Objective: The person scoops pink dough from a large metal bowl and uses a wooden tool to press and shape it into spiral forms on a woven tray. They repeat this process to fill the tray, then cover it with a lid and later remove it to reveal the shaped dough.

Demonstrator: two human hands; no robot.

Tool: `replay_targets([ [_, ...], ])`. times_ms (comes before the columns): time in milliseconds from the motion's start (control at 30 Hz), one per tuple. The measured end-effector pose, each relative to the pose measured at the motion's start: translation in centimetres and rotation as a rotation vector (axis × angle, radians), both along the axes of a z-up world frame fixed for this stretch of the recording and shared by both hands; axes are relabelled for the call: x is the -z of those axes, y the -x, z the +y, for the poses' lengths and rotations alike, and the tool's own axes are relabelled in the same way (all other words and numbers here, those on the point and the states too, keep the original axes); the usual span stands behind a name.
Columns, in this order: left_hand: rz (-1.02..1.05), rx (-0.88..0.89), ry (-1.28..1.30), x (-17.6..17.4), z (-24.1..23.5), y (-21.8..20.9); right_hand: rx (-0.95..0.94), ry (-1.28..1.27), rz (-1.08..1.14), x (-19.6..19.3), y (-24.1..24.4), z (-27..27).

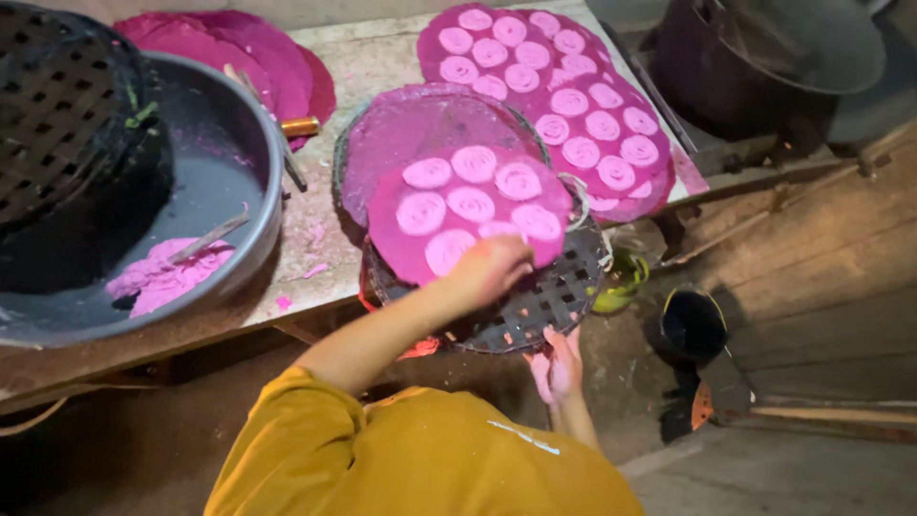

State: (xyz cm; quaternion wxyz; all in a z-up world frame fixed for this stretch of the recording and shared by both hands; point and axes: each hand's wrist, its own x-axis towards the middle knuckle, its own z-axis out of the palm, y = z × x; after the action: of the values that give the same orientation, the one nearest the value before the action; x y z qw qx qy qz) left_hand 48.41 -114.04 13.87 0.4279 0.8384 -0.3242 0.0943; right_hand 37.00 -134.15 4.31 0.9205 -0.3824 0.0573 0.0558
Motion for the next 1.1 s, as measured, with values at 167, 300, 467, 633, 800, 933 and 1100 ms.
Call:
replay_targets([
  [167,0.017,0.031,0.022,-1.7,-0.6,4.0,-0.033,0.000,-0.062,0.6,-4.0,0.5],
  [300,0.001,-0.007,0.141,-4.6,2.5,5.5,-0.027,0.053,-0.046,0.2,-9.0,1.5],
  [467,0.034,-0.224,0.117,-7.2,10.1,7.4,-0.167,-0.120,-0.093,1.3,-17.9,4.3],
  [633,0.142,-0.483,0.141,-8.8,20.1,10.8,-0.168,0.024,0.015,2.9,-22.1,6.7],
  [800,0.226,-0.855,0.215,-9.0,28.1,15.1,-0.193,0.219,0.110,2.5,-21.9,5.2],
  [933,0.017,-0.942,0.283,-8.7,31.2,16.8,0.157,0.700,-0.084,2.4,-21.1,7.0],
  [1100,-0.065,-0.871,0.274,-8.7,34.3,16.0,0.635,1.239,-0.528,2.8,-19.5,11.3],
])
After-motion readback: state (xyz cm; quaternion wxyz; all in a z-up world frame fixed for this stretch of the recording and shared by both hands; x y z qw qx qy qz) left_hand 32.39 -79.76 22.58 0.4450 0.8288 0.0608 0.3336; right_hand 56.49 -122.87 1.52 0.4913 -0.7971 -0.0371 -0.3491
